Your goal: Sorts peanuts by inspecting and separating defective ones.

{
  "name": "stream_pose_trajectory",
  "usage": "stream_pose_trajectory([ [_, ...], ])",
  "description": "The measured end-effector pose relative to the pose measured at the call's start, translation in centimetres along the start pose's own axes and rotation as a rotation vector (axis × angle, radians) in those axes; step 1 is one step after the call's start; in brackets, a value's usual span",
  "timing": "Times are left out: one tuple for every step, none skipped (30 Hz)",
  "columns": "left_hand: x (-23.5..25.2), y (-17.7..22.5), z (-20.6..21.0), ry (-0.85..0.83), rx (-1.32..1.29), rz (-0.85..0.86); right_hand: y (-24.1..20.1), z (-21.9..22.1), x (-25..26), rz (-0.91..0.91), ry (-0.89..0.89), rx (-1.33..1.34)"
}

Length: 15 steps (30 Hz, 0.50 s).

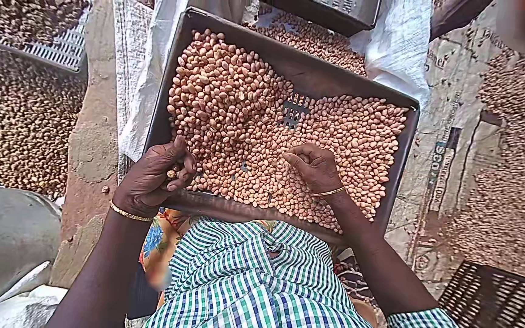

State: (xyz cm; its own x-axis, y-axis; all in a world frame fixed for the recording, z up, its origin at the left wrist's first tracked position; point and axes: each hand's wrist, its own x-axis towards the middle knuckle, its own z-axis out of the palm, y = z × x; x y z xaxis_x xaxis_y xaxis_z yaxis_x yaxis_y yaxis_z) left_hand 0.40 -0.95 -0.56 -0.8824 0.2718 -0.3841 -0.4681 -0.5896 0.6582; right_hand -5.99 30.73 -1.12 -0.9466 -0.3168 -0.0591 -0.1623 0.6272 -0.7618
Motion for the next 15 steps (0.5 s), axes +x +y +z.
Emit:
stream_pose_trajectory([
  [0.0, 0.0, 0.0, 0.000, 0.000, 0.003, 0.1, -0.3, 0.2, 0.033, 0.023, 0.083],
  [-0.1, 0.0, 0.0, -0.005, 0.000, 0.002, 0.0, -0.4, 0.1, 0.045, 0.026, 0.093],
  [-0.1, 0.0, 0.1, -0.015, -0.004, -0.001, -0.4, -0.3, -0.3, 0.035, 0.008, 0.037],
  [0.0, 0.1, 0.1, -0.023, -0.008, -0.002, -0.8, -0.1, -0.7, 0.002, -0.022, -0.056],
  [0.1, 0.1, 0.2, -0.027, -0.011, 0.002, -0.9, 0.3, -1.0, -0.060, -0.039, -0.149],
  [0.1, 0.0, 0.2, -0.030, -0.020, 0.008, -0.9, 0.7, -1.3, -0.120, -0.064, -0.221],
  [0.0, 0.0, 0.1, -0.031, -0.017, 0.014, -0.9, 1.1, -1.4, -0.162, -0.091, -0.269],
  [-0.1, 0.0, 0.0, -0.028, -0.011, 0.017, -0.9, 1.4, -1.6, -0.187, -0.111, -0.300],
  [-0.1, -0.1, -0.1, -0.028, -0.007, 0.019, -0.7, 1.4, -1.6, -0.199, -0.103, -0.289],
  [0.0, -0.1, -0.1, -0.032, -0.002, 0.021, -0.6, 1.2, -1.5, -0.183, -0.079, -0.220],
  [0.0, 0.0, 0.0, -0.034, -0.006, 0.024, -0.6, 0.7, -1.4, -0.116, -0.050, -0.058],
  [0.0, 0.0, 0.0, -0.031, -0.013, 0.026, -0.7, 0.3, -1.2, -0.006, -0.019, 0.207],
  [0.0, 0.1, -0.1, -0.035, -0.020, 0.030, -1.1, 0.1, -0.7, 0.114, 0.004, 0.500],
  [-0.1, 0.0, -0.2, -0.040, -0.018, 0.035, -1.4, 0.0, -0.3, 0.191, 0.006, 0.725],
  [-0.1, 0.0, -0.1, -0.049, -0.010, 0.039, -1.5, -0.1, -0.1, 0.227, -0.018, 0.836],
])
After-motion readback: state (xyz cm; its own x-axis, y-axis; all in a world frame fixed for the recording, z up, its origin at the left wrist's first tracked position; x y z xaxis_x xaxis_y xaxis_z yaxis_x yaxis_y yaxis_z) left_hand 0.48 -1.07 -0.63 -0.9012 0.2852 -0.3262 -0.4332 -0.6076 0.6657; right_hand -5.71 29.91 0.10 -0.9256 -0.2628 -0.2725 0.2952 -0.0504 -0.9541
